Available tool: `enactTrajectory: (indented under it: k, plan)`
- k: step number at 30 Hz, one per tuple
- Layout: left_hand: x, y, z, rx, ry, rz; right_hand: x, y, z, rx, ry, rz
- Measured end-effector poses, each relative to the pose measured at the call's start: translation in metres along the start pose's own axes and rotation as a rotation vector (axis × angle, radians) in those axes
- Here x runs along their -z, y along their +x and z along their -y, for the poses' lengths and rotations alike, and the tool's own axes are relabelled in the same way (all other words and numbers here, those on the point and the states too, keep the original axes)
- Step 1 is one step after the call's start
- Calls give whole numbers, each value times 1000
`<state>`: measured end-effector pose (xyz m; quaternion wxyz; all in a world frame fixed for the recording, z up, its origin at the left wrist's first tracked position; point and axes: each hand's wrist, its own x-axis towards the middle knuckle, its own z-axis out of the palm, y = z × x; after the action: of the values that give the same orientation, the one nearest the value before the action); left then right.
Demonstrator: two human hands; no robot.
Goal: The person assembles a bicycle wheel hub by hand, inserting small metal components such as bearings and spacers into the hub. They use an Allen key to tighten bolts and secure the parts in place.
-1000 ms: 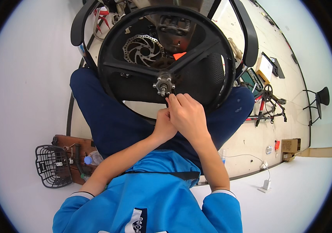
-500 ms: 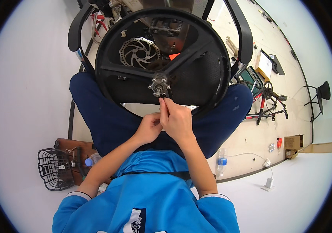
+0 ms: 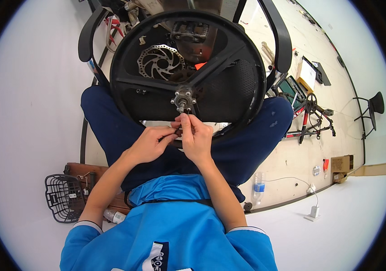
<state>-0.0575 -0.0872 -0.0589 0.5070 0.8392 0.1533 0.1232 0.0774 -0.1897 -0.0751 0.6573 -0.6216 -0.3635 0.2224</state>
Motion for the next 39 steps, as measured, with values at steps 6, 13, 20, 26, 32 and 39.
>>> enactTrajectory:
  k: [6, 13, 20, 26, 32, 39]
  plan:
    - [18, 3, -1, -97, 73, 29, -2, 2, 0, -64, 142, 54]
    - [39, 11, -3, -121, 116, 133, 2, 2, 6, -127, 107, 80]
    - [-22, -11, 45, 147, -763, -80, 27, -5, 6, 411, -505, -28]
    - [-26, -2, 35, 258, -888, -99, 35, 19, 18, 696, -689, 69]
    - [1, 2, 27, 439, -945, 56, 39, 36, 17, 848, -792, 174]
    - [37, 13, 16, 418, -404, 23, 26, 35, 11, 804, -784, 89]
